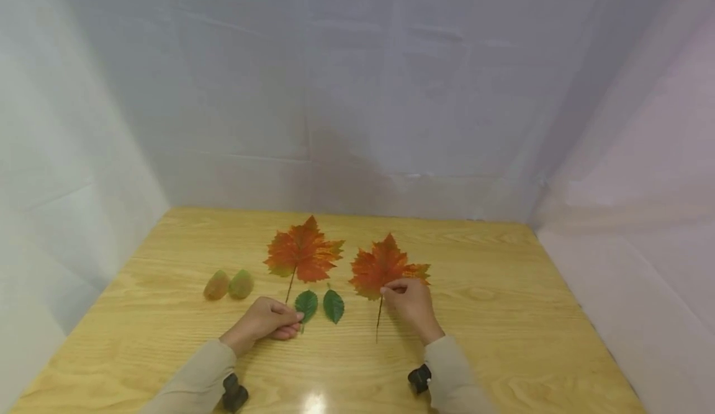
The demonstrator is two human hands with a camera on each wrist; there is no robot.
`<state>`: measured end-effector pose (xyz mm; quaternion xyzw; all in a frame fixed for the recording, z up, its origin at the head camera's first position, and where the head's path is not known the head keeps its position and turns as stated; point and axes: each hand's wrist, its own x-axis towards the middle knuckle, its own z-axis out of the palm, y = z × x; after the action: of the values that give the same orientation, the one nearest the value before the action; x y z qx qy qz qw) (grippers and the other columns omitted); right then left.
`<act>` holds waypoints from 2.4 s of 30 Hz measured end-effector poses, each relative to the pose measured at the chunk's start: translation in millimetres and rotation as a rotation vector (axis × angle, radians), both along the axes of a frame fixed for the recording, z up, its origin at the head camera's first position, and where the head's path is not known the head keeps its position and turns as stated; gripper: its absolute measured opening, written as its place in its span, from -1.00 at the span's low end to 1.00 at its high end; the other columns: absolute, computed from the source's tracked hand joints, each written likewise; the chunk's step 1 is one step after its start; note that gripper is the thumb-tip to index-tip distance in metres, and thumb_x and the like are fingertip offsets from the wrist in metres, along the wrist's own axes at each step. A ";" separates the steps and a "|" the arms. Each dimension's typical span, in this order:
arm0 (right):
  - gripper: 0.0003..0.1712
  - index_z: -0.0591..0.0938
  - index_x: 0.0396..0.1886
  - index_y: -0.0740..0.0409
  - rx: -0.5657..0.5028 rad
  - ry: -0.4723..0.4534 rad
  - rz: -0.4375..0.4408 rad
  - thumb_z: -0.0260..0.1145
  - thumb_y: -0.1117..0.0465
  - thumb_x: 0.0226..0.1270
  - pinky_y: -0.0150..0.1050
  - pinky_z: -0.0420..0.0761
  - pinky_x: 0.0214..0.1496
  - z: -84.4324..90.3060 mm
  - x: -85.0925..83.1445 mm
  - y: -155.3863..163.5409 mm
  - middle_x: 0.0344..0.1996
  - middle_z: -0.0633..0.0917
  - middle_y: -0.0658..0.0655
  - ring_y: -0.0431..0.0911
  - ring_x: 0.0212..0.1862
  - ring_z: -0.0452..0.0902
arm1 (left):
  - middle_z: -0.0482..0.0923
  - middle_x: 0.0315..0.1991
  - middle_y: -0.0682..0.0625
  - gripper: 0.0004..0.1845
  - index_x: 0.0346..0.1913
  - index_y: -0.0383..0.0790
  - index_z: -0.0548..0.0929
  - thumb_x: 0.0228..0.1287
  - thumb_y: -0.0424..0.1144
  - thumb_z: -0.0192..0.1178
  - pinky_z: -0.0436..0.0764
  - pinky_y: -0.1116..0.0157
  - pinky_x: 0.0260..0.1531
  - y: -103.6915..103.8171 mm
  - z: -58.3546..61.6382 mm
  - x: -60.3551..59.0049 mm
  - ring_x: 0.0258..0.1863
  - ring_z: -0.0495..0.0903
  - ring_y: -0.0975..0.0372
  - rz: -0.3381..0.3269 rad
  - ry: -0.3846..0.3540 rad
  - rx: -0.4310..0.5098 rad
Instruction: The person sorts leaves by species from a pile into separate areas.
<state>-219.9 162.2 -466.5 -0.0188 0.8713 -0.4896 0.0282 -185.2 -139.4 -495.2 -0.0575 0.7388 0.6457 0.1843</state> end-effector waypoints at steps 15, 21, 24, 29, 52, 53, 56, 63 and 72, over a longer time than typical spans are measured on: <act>-0.61 0.60 -0.03 0.47 0.124 -0.046 -0.112 0.35 0.24 0.26 -0.05 0.62 -0.20 -14.4 -27.9 53.8 -0.20 0.66 0.35 0.10 -0.21 0.61 | 0.70 -0.52 -0.09 -0.79 -0.26 -0.50 0.70 0.21 -0.33 0.31 0.67 0.39 -0.53 -0.4 1.0 1.5 -0.60 0.66 0.31 -0.006 -0.009 0.016; -0.68 0.64 -0.16 0.46 0.225 0.002 -0.090 0.40 0.29 0.17 -0.12 0.58 -0.36 -13.7 -28.7 49.8 -0.36 0.67 0.26 0.00 -0.36 0.58 | 0.70 -0.51 -0.10 -0.79 -0.25 -0.49 0.70 0.21 -0.32 0.31 0.67 0.38 -0.51 -0.9 2.3 1.1 -0.59 0.66 0.30 -0.010 -0.012 0.009; -0.75 0.67 -0.26 0.42 0.245 0.004 -0.089 0.42 0.30 0.14 -0.11 0.61 -0.35 -14.3 -30.0 50.2 -0.40 0.69 0.23 0.00 -0.37 0.59 | 0.70 -0.50 -0.10 -0.79 -0.25 -0.49 0.70 0.22 -0.32 0.31 0.67 0.38 -0.52 -0.6 2.8 1.3 -0.59 0.66 0.30 -0.014 -0.010 0.006; -0.87 0.71 -0.40 0.35 0.253 0.023 -0.081 0.42 0.31 0.14 -0.12 0.61 -0.36 -16.1 -31.7 51.6 -0.45 0.70 0.17 -0.02 -0.39 0.59 | 0.70 -0.51 -0.09 -0.79 -0.26 -0.48 0.71 0.22 -0.32 0.31 0.67 0.39 -0.52 -0.6 4.1 2.1 -0.59 0.66 0.32 -0.023 -0.003 0.002; -0.71 0.59 -0.04 0.55 -0.121 -0.072 -0.219 0.25 0.41 0.31 -0.23 0.70 -0.24 -14.6 -31.0 49.5 -0.21 0.66 0.40 -0.04 -0.30 0.68 | 0.69 -0.54 -0.06 -0.81 -0.28 -0.49 0.70 0.22 -0.34 0.31 0.66 0.41 -0.54 -0.6 4.6 2.2 -0.59 0.66 0.31 -0.022 0.002 0.006; -0.71 0.58 -0.04 0.56 -0.146 -0.073 -0.225 0.25 0.43 0.30 -0.25 0.70 -0.25 -14.7 -31.7 48.6 -0.22 0.66 0.41 -0.06 -0.31 0.68 | 0.69 -0.54 -0.06 -0.81 -0.28 -0.48 0.70 0.22 -0.34 0.31 0.66 0.41 -0.54 -0.6 4.6 2.2 -0.60 0.66 0.31 -0.021 0.002 0.007; -0.71 0.59 -0.05 0.55 -0.167 -0.064 -0.242 0.26 0.44 0.28 -0.30 0.69 -0.27 -14.3 -33.6 45.8 -0.23 0.67 0.38 -0.12 -0.34 0.68 | 0.69 -0.54 -0.06 -0.81 -0.28 -0.48 0.70 0.22 -0.34 0.30 0.66 0.41 -0.54 -0.4 4.5 2.2 -0.60 0.66 0.32 -0.019 0.001 0.008; -0.71 0.60 -0.04 0.50 -0.175 -0.020 -0.219 0.28 0.36 0.32 -0.28 0.67 -0.28 -7.1 -41.5 39.7 -0.23 0.68 0.34 -0.10 -0.31 0.65 | 0.69 -0.54 -0.06 -0.82 -0.28 -0.48 0.71 0.22 -0.34 0.31 0.66 0.41 -0.54 -0.2 5.5 2.7 -0.60 0.65 0.32 -0.017 -0.004 0.003; -0.66 0.57 0.00 0.53 -0.237 -0.037 -0.253 0.28 0.35 0.32 -0.10 0.67 -0.08 4.0 -63.0 37.2 -0.22 0.69 0.32 -0.14 -0.32 0.66 | 0.69 -0.56 -0.06 -0.83 -0.29 -0.49 0.71 0.22 -0.37 0.29 0.66 0.42 -0.55 1.8 6.1 1.6 -0.62 0.64 0.33 -0.004 -0.013 0.002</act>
<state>-282.9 199.3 -462.5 0.0967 0.8021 -0.5889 -0.0199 -183.6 -137.6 -489.1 -0.0600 0.7369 0.6458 0.1903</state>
